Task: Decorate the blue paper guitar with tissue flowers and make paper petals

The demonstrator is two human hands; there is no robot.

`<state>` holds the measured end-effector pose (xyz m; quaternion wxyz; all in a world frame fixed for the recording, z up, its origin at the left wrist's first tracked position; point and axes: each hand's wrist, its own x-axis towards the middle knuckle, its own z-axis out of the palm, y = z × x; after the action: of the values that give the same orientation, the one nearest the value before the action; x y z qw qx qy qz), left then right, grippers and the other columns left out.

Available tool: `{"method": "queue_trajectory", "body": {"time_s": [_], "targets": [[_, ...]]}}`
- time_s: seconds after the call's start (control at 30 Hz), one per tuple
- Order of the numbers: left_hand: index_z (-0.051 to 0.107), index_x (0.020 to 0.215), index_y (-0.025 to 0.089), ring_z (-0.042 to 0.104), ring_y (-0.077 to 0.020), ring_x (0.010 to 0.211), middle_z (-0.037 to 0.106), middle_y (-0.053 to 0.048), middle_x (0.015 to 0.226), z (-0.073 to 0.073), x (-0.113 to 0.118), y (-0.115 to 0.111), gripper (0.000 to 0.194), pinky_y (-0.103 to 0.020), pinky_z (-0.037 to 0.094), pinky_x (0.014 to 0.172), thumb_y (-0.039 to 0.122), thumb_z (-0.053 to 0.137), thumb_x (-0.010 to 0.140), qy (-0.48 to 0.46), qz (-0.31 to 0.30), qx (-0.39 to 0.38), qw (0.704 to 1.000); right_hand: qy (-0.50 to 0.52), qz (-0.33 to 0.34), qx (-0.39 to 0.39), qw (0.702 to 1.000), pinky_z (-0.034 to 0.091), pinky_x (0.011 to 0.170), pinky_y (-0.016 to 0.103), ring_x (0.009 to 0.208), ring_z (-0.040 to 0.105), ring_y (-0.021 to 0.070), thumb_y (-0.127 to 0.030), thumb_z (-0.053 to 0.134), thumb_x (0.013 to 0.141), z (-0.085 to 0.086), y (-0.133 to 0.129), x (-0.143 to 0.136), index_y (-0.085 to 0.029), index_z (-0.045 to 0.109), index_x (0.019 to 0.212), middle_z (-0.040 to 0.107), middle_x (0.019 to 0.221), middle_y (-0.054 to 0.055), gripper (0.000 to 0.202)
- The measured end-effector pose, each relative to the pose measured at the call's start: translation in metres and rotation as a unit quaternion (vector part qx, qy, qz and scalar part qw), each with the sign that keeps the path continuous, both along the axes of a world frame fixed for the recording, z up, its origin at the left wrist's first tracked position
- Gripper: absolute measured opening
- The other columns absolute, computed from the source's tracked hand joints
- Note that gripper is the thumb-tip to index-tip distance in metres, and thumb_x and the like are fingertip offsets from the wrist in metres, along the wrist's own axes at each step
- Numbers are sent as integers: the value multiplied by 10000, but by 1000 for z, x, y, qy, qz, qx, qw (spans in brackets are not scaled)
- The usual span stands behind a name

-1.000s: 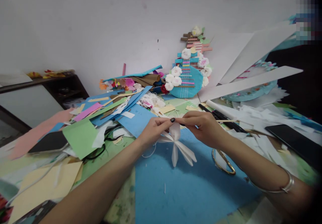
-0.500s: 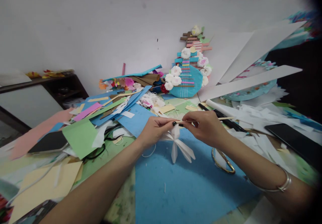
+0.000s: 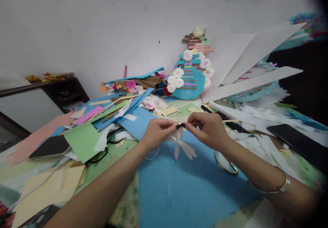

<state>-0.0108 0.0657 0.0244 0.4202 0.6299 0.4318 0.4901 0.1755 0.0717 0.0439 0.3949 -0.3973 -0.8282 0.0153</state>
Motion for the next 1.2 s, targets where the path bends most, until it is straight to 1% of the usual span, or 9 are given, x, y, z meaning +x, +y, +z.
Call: {"method": "queue_trajectory", "body": {"time_s": [0.1, 0.17, 0.23, 0.37, 0.5, 0.7, 0.9, 1.1, 1.2], "targets": [[756, 755, 116, 582, -123, 608, 719, -61, 696, 3, -1, -2, 228, -217, 412, 575, 329, 709, 687, 5, -2, 1, 1000, -1, -13, -13, 1000, 271, 526, 233, 539, 470, 96, -343, 561, 814, 3, -3, -2, -160, 583, 628, 592, 583, 1, 262], [759, 771, 116, 581, -122, 608, 721, -61, 698, 4, -2, -2, 228, -216, 410, 573, 321, 714, 681, -1, -10, 2, 1000, -13, -30, -20, 999, 254, 520, 236, 529, 448, 93, -361, 528, 837, 7, -5, -4, -161, 566, 600, 574, 567, -2, 312], [761, 787, 117, 587, -126, 619, 726, -66, 719, 3, -2, -2, 232, -219, 417, 582, 315, 721, 673, -19, -18, 3, 1000, -43, -49, -26, 998, 238, 518, 240, 526, 437, 94, -372, 505, 850, 12, -10, -6, -162, 562, 585, 561, 556, -3, 343], [762, 791, 118, 590, -123, 626, 728, -71, 728, 0, -1, -5, 242, -217, 426, 600, 323, 732, 667, -40, -54, -1, 998, -114, -84, -36, 989, 214, 529, 252, 572, 479, 114, -382, 484, 856, 18, -23, -6, -168, 602, 607, 598, 598, 15, 349], [761, 798, 110, 584, -130, 619, 721, -72, 723, -5, 3, -12, 284, -224, 423, 588, 354, 736, 654, -29, -81, -1, 996, -104, -121, -60, 985, 197, 538, 267, 555, 474, 116, -409, 484, 855, 11, -37, -5, -169, 597, 574, 600, 575, 16, 386], [760, 770, 96, 535, -106, 552, 674, -39, 621, -12, 8, -16, 323, -202, 365, 522, 390, 735, 639, 11, -94, 8, 995, -14, -148, -98, 984, 208, 675, 295, 640, 537, 129, -374, 520, 850, -8, -51, -5, -160, 604, 576, 640, 610, 1, 358], [762, 780, 105, 540, -111, 557, 675, -34, 623, -12, 12, -19, 339, -205, 379, 531, 406, 734, 628, 16, -102, 7, 995, 13, -143, -98, 985, 193, 702, 315, 652, 548, 142, -381, 552, 828, -10, -53, 0, -160, 619, 578, 662, 630, 9, 341], [760, 770, 109, 547, -107, 576, 686, -35, 647, -16, 11, -17, 298, -210, 397, 574, 371, 746, 629, -2, -92, 4, 996, 16, -149, -79, 986, 190, 684, 306, 631, 527, 130, -391, 538, 837, -14, -51, -1, -159, 592, 563, 638, 617, -5, 363], [757, 746, 109, 533, -97, 553, 671, -24, 613, -17, 11, -16, 286, -204, 381, 554, 367, 752, 624, -12, -85, 0, 996, 16, -145, -72, 987, 185, 674, 300, 616, 513, 125, -381, 534, 843, -15, -51, -2, -155, 572, 550, 620, 598, -10, 372]]}}
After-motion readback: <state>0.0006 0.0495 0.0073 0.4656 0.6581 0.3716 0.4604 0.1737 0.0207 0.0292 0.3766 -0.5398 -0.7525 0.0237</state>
